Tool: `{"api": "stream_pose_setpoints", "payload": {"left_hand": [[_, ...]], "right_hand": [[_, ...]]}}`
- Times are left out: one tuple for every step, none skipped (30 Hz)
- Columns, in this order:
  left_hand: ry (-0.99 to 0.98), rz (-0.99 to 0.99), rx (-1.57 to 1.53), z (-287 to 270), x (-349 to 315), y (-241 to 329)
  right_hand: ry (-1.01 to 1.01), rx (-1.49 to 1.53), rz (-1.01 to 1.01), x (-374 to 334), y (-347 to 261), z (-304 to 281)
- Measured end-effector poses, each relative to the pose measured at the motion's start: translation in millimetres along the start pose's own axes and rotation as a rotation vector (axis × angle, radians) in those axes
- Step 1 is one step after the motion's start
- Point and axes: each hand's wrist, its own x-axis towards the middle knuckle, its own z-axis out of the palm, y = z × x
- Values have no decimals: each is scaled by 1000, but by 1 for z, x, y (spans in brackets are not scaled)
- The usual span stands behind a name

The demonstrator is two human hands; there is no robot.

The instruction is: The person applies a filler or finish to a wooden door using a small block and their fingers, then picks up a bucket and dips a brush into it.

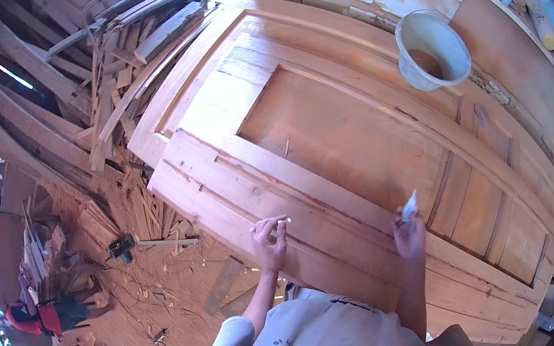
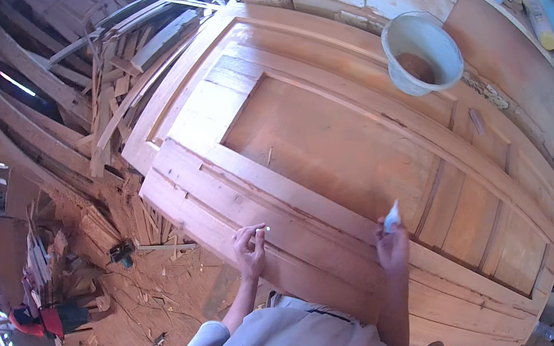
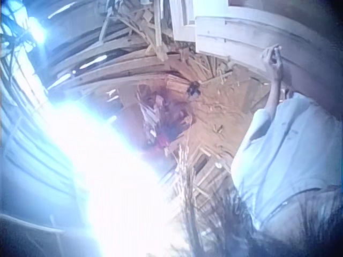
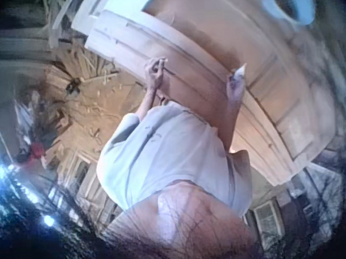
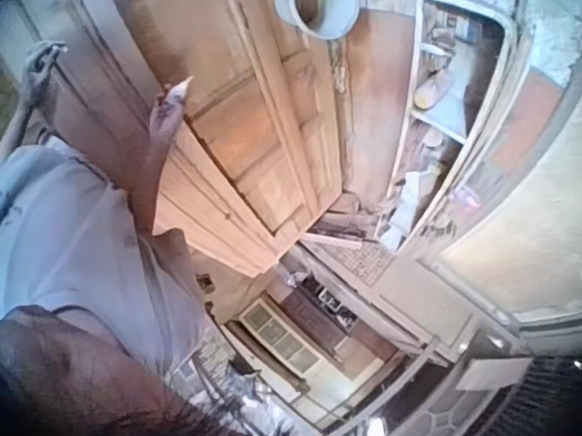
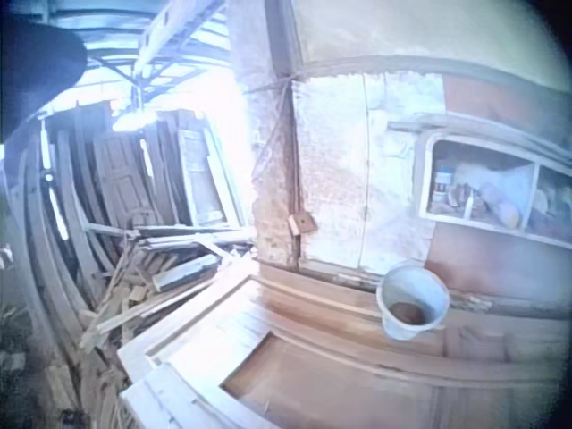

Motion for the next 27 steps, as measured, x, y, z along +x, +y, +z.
{"api": "stream_pose_setpoints", "payload": {"left_hand": [[4, -48, -49, 1, 0, 2], [6, -94, -98, 4, 0, 5], [23, -144, -232, 8, -2, 2], [2, -185, -343, 10, -1, 15], [-21, -225, -453, 10, -2, 28], [-49, -263, -572, 12, -2, 43], [-93, -296, -727, 11, -4, 54], [-124, -344, -864, 11, -5, 64], [-155, -396, -1000, 13, -8, 73], [-196, -453, -1136, 15, -11, 83], [-231, -457, -1201, 16, -12, 92], [-244, -443, -1247, 17, -13, 99], [-260, -431, -1293, 19, -15, 105], [-274, -419, -1339, 20, -18, 111], [-270, -431, -1327, 18, -19, 121], [-266, -442, -1314, 15, -20, 131], [-262, -454, -1300, 14, -22, 136], [-296, -422, -1289, 16, -24, 133], [-326, -388, -1274, 17, -26, 126], [-359, -354, -1259, 18, -29, 122], [-368, -366, -1241, 21, -32, 123], [-380, -376, -1222, 23, -35, 125], [-397, -385, -1202, 25, -39, 126], [-429, -372, -1087, 29, -44, 126], [-466, -356, -980, 30, -50, 124], [-507, -334, -874, 30, -54, 122], [-540, -255, -717, 30, -58, 131]], "right_hand": [[-12, -23, 38, -10, 13, 7], [-62, -86, 67, -20, 24, 14], [-111, -144, 101, -32, 34, 32], [-153, -202, 125, -44, 39, 47], [-209, -198, 165, -53, 44, 58], [-264, -200, 197, -59, 45, 68], [-319, -201, 233, -66, 45, 80], [-321, -257, 210, -73, 44, 93], [-321, -314, 190, -82, 43, 108], [-312, -371, 166, -89, 39, 116], [-341, -447, 115, -95, 35, 119], [-327, -551, 65, -104, 31, 127], [-309, -656, 16, -115, 27, 135], [-290, -761, -31, -123, 25, 140], [-344, -787, -94, -129, 25, 142], [-367, -822, -120, -134, 25, 140], [-389, -857, -144, -139, 25, 138], [-410, -893, -169, -144, 26, 137], [-375, -903, -165, -150, 28, 136], [-355, -959, -174, -154, 26, 138], [-332, -1012, -183, -157, 22, 140], [-305, -1063, -193, -160, 19, 141], [-290, -1096, -216, -163, 19, 139], [-256, -1134, -249, -166, 16, 135], [-214, -1181, -283, -170, 13, 131], [-219, -1152, -349, -173, 15, 128], [-202, -1141, -420, -175, 18, 123]]}}
